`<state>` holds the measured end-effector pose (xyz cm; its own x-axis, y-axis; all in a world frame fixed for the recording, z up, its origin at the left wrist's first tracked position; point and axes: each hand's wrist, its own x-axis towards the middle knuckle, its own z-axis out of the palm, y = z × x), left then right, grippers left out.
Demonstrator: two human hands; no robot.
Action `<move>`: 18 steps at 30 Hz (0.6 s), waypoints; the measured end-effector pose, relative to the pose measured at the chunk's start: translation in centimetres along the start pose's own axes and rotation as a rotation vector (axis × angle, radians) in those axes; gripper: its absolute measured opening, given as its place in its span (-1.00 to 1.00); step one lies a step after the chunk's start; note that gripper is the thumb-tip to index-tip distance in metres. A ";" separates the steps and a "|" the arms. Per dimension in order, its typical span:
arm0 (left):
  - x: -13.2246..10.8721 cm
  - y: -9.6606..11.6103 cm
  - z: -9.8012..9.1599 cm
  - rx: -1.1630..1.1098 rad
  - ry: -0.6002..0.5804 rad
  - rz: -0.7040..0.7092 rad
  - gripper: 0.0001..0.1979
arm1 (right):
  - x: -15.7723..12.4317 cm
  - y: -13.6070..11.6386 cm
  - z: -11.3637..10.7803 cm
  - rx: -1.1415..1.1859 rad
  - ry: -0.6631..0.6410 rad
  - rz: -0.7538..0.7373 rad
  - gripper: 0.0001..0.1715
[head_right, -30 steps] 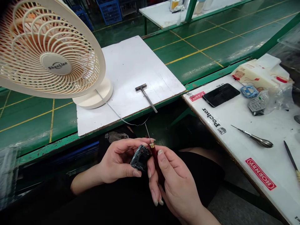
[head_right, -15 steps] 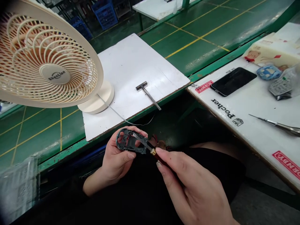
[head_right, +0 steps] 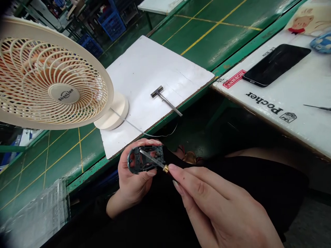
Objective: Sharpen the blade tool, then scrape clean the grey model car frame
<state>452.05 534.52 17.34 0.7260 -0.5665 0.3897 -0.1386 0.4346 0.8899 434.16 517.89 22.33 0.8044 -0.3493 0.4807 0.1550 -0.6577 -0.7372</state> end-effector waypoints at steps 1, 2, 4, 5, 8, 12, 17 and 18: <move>0.1 0.0 -0.1 0.010 -0.001 0.011 -0.32 | -0.1 0.0 0.1 0.000 -0.001 0.003 -0.35; 0.1 0.0 -0.1 0.020 -0.002 0.020 -0.32 | -0.1 0.0 0.1 -0.002 0.003 -0.001 -0.34; 0.3 0.1 -0.1 0.043 -0.004 0.040 -0.33 | -0.4 0.0 0.1 -0.008 0.003 -0.016 -0.34; 0.4 0.2 -0.2 0.054 -0.006 0.051 -0.33 | -0.5 0.1 0.2 -0.012 0.003 -0.024 -0.34; 0.5 0.3 -0.2 0.070 -0.012 0.075 -0.32 | -0.8 0.2 0.2 -0.008 -0.005 -0.022 -0.33; 0.4 0.1 -0.4 0.100 -0.011 0.095 -0.32 | -0.3 0.0 0.5 0.051 0.009 0.006 -0.34; 0.4 0.3 -0.4 0.174 -0.008 0.151 -0.33 | 0.0 -0.2 0.6 0.093 0.019 0.046 -0.38; 0.5 0.4 -0.4 0.191 -0.014 0.162 -0.32 | -0.2 0.0 0.5 0.083 0.009 0.046 -0.35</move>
<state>452.63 534.68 17.85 0.6746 -0.5104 0.5334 -0.3783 0.3815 0.8434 434.27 518.32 22.03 0.8065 -0.3844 0.4493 0.1650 -0.5833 -0.7953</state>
